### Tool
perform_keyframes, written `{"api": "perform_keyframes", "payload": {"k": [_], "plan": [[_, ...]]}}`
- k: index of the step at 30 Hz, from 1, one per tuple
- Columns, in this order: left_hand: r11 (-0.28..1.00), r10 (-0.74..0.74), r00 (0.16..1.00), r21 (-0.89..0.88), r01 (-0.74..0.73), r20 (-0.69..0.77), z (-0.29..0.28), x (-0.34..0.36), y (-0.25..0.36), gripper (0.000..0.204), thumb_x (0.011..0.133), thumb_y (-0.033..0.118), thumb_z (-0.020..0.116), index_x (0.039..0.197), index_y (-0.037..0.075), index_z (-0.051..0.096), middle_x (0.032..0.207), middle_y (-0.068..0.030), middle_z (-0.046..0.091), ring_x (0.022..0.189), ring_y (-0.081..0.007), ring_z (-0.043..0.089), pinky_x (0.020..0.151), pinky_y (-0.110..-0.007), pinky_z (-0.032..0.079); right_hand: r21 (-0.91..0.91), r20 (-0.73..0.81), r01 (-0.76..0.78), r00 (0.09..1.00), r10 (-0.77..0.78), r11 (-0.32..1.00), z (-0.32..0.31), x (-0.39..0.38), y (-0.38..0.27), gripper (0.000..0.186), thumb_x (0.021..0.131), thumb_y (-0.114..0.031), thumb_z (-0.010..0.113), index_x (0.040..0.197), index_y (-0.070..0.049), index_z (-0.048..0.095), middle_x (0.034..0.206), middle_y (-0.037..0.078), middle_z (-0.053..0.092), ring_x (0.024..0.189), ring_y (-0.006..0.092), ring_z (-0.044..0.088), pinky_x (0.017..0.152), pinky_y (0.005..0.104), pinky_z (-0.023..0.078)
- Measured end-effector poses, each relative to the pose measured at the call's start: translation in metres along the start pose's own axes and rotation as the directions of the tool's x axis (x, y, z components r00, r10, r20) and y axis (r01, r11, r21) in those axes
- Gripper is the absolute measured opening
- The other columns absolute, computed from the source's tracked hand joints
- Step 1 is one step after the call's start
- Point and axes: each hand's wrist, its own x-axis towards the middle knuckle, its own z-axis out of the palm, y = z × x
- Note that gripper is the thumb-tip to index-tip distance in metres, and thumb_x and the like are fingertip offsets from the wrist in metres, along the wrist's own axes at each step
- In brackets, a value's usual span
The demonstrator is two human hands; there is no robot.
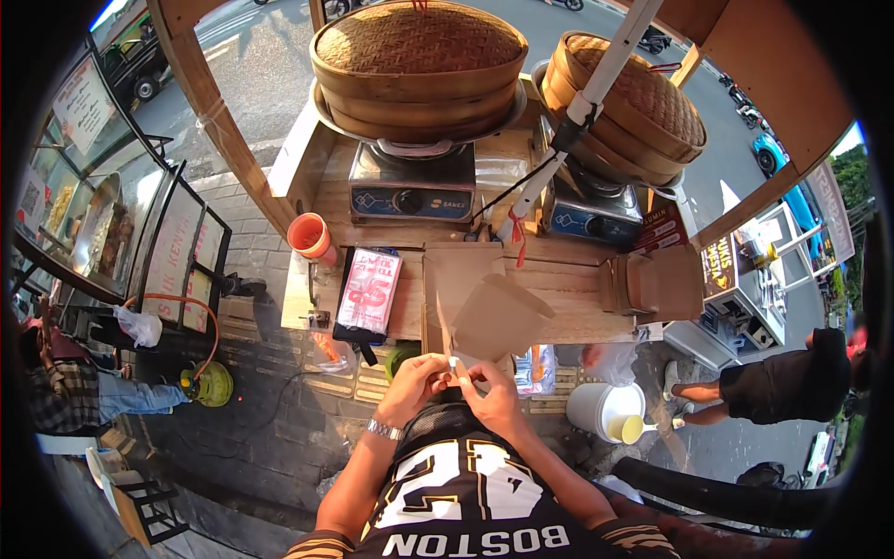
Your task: The person folds several small cardboard boxes by hand on a wooden cart surface at a street vendor stall.
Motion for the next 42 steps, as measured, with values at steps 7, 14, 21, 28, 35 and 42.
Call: {"api": "perform_keyframes", "payload": {"k": [7, 14, 21, 28, 35, 42], "plan": [[0.997, 0.02, 1.0, -0.072, -0.02, -0.003, 0.013, -0.006, -0.003, 0.014, 0.101, 0.015, 0.066, 0.1, 0.001, 0.068, 0.09, -0.0036, 0.071, 0.078, -0.0099, 0.069, 0.07, -0.02, 0.057, 0.096, -0.141, 0.007, 0.99, 0.007, 0.995, -0.011, 0.006, -0.019, 0.018, 0.088, -0.007, 0.077, 0.099, 0.0, 0.064, 0.084, 0.009, 0.07, 0.077, 0.0185, 0.069, 0.075, 0.0333, 0.055], [0.99, 0.004, 1.0, -0.142, -0.003, 0.004, 0.023, -0.012, -0.008, 0.013, 0.101, 0.013, 0.065, 0.104, 0.001, 0.069, 0.094, -0.005, 0.073, 0.082, -0.0109, 0.07, 0.073, -0.02, 0.059, 0.184, -0.275, -0.14, 0.943, 0.188, 0.973, -0.003, 0.0, -0.003, 0.014, 0.089, -0.006, 0.077, 0.097, 0.0, 0.067, 0.083, 0.009, 0.07, 0.078, 0.0184, 0.07, 0.075, 0.032, 0.056], [0.991, 0.04, 0.999, -0.125, -0.037, 0.017, 0.032, -0.02, -0.003, 0.017, 0.1, 0.016, 0.069, 0.106, 0.001, 0.071, 0.095, -0.004, 0.072, 0.085, -0.0093, 0.068, 0.077, -0.021, 0.058, 0.044, -0.23, 0.035, 0.973, -0.024, 0.998, -0.006, 0.002, -0.009, 0.014, 0.089, -0.004, 0.077, 0.103, -0.001, 0.073, 0.096, 0.011, 0.076, 0.085, 0.022, 0.073, 0.078, 0.0332, 0.056], [0.994, 0.093, 0.996, -0.054, -0.093, -0.007, 0.032, -0.021, -0.008, 0.017, 0.098, 0.015, 0.071, 0.107, -0.001, 0.07, 0.098, -0.005, 0.071, 0.09, -0.0104, 0.068, 0.083, -0.024, 0.058, -0.093, -0.168, 0.25, 0.95, -0.263, 0.964, -0.01, 0.003, -0.006, 0.02, 0.086, -0.001, 0.077, 0.106, -0.003, 0.074, 0.099, 0.011, 0.075, 0.089, 0.0276, 0.072, 0.081, 0.0373, 0.054], [0.986, 0.165, 0.986, 0.028, -0.165, 0.003, 0.031, -0.016, -0.021, 0.011, 0.1, 0.011, 0.069, 0.105, 0.001, 0.069, 0.103, -0.0051, 0.071, 0.094, -0.0121, 0.069, 0.09, -0.027, 0.059, -0.111, -0.053, 0.307, 0.948, -0.314, 0.945, -0.016, 0.003, -0.003, 0.023, 0.085, 0.0, 0.077, 0.107, -0.003, 0.073, 0.104, 0.012, 0.074, 0.092, 0.0286, 0.071, 0.082, 0.0374, 0.054], [0.948, 0.284, 0.959, 0.151, -0.279, -0.015, 0.028, -0.022, -0.021, 0.012, 0.101, 0.011, 0.066, 0.108, 0.0, 0.065, 0.103, -0.0034, 0.068, 0.09, -0.0087, 0.067, 0.085, -0.027, 0.06, 0.208, 0.043, -0.122, 0.992, 0.115, 0.971, -0.019, 0.002, -0.004, 0.017, 0.091, -0.004, 0.076, 0.108, -0.001, 0.074, 0.104, 0.012, 0.076, 0.095, 0.0167, 0.071, 0.084, 0.03, 0.054]]}}
